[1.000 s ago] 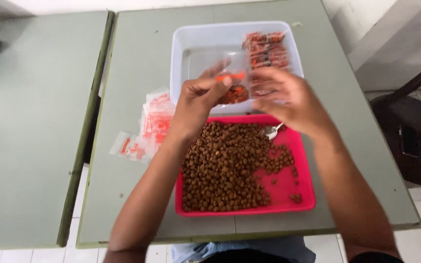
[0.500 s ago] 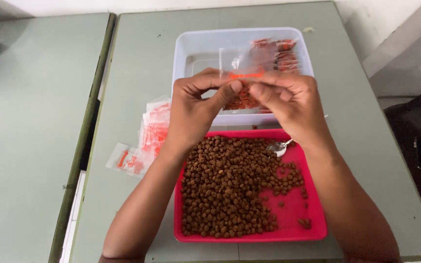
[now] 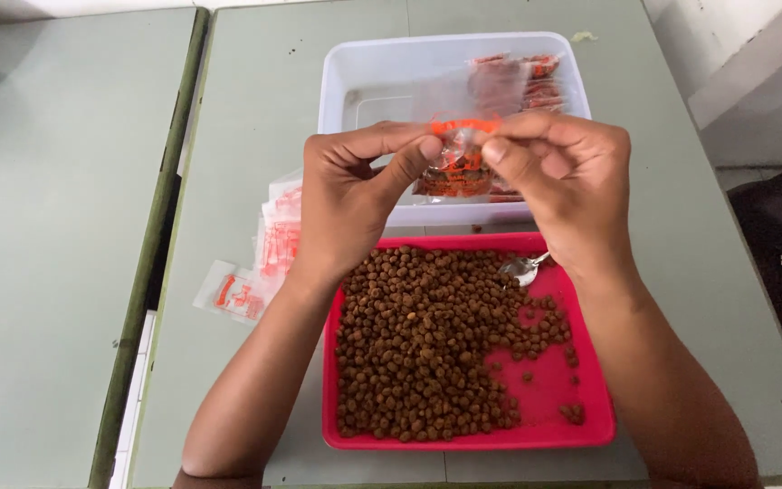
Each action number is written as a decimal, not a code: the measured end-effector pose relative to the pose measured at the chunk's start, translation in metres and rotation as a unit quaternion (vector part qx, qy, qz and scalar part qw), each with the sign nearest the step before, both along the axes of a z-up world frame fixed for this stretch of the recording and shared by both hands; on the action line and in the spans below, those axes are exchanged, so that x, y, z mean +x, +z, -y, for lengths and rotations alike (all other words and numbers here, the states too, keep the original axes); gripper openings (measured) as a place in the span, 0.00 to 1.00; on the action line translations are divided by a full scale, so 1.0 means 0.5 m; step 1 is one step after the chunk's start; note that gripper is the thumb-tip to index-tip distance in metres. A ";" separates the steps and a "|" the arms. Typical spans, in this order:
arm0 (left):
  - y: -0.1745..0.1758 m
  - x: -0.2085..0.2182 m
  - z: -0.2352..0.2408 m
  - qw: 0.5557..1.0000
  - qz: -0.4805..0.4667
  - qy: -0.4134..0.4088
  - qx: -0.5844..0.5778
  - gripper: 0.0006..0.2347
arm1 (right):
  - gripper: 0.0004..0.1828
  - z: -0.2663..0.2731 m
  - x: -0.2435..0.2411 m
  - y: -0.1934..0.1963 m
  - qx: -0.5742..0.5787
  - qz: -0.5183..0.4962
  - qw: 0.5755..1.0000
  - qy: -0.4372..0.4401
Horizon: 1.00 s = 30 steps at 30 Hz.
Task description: The person scoops small roasted snacks from a tray using a spoon and fills small plastic pouches, then places the filled pouches into a larger container.
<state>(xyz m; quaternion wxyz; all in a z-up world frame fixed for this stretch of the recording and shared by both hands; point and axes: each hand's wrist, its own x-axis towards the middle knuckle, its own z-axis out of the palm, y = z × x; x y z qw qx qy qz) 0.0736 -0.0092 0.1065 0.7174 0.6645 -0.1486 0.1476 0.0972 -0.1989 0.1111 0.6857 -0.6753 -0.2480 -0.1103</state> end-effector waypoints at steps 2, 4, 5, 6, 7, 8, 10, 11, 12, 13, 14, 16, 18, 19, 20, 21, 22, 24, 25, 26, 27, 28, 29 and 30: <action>-0.003 0.000 0.002 1.000 0.005 0.002 0.002 0.03 | 0.07 -0.006 -0.006 0.004 -0.009 -0.002 1.000 0.012; -0.001 -0.004 0.005 1.000 0.007 0.003 0.004 0.03 | 0.08 -0.003 -0.008 0.005 -0.018 -0.005 1.000 0.022; 0.004 -0.006 0.005 1.000 0.013 -0.003 0.001 0.03 | 0.07 0.001 -0.005 0.003 -0.035 0.001 0.999 0.016; 0.008 -0.008 0.006 1.000 0.019 -0.010 -0.002 0.04 | 0.07 0.006 -0.003 0.002 -0.051 0.006 0.999 0.009; 0.005 -0.009 0.008 1.000 0.019 -0.010 -0.002 0.04 | 0.07 0.011 -0.001 0.002 -0.052 0.007 0.999 0.009; 0.001 -0.010 0.010 0.999 0.024 -0.021 -0.005 0.05 | 0.08 0.016 0.001 0.002 -0.072 0.013 0.997 0.014; -0.006 -0.008 0.013 0.999 0.031 -0.033 -0.009 0.05 | 0.09 0.022 0.005 0.002 -0.092 0.022 0.995 0.018; -0.011 -0.005 0.013 0.999 0.029 -0.033 -0.011 0.06 | 0.08 0.023 0.004 0.000 -0.094 0.022 0.995 0.016; -0.016 -0.002 0.014 0.999 0.027 -0.034 -0.014 0.06 | 0.08 0.024 0.005 -0.002 -0.097 0.022 0.995 0.014; -0.010 -0.004 0.014 0.999 0.026 -0.035 -0.014 0.06 | 0.08 0.024 0.005 -0.003 -0.097 0.021 0.995 0.013; -0.005 -0.006 0.014 0.999 0.007 -0.040 0.000 0.08 | 0.07 0.024 0.005 -0.005 -0.090 0.017 0.996 0.012; -0.003 -0.007 0.015 0.999 -0.013 -0.045 0.014 0.11 | 0.07 0.019 0.000 0.001 -0.083 0.012 0.996 0.010; -0.009 -0.006 0.018 0.999 -0.004 -0.048 0.006 0.07 | 0.06 0.010 -0.009 0.017 -0.086 0.037 0.995 0.019; -0.011 -0.006 0.018 0.999 -0.004 -0.047 0.006 0.07 | 0.06 0.010 -0.009 0.014 -0.086 0.037 0.995 0.020; -0.012 -0.007 0.019 1.000 0.006 -0.026 0.015 0.06 | 0.08 0.010 -0.010 0.012 -0.081 0.047 0.996 0.002; -0.013 -0.007 0.019 1.000 0.016 -0.005 0.024 0.05 | 0.11 0.011 -0.010 0.009 -0.077 0.057 0.995 -0.017; -0.019 -0.004 0.022 1.000 0.017 -0.005 0.024 0.05 | 0.11 0.010 -0.007 0.004 -0.077 0.057 0.995 -0.017; -0.031 0.001 0.028 0.997 -0.008 0.024 -0.079 0.09 | 0.24 0.008 -0.002 -0.007 -0.028 0.063 0.997 -0.038; -0.024 -0.001 0.031 0.997 -0.007 0.023 -0.079 0.09 | 0.24 0.009 0.000 -0.013 -0.028 0.063 0.997 -0.038; -0.017 -0.003 0.034 0.994 -0.006 0.030 -0.106 0.10 | 0.24 0.009 0.002 -0.018 -0.042 0.082 0.994 -0.057; -0.010 -0.006 0.036 0.990 -0.005 0.038 -0.133 0.15 | 0.26 0.010 0.004 -0.024 -0.057 0.101 0.991 -0.074; -0.010 -0.009 0.036 0.990 -0.005 0.038 -0.133 0.15 | 0.26 0.007 -0.001 -0.019 -0.057 0.101 0.990 -0.074; -0.011 -0.013 0.036 0.992 0.037 0.047 -0.107 0.13 | 0.17 0.004 -0.007 -0.015 -0.049 0.105 0.991 -0.064; -0.013 -0.017 0.036 0.992 0.079 0.056 -0.081 0.12 | 0.08 0.001 -0.012 -0.010 -0.042 0.108 0.992 -0.054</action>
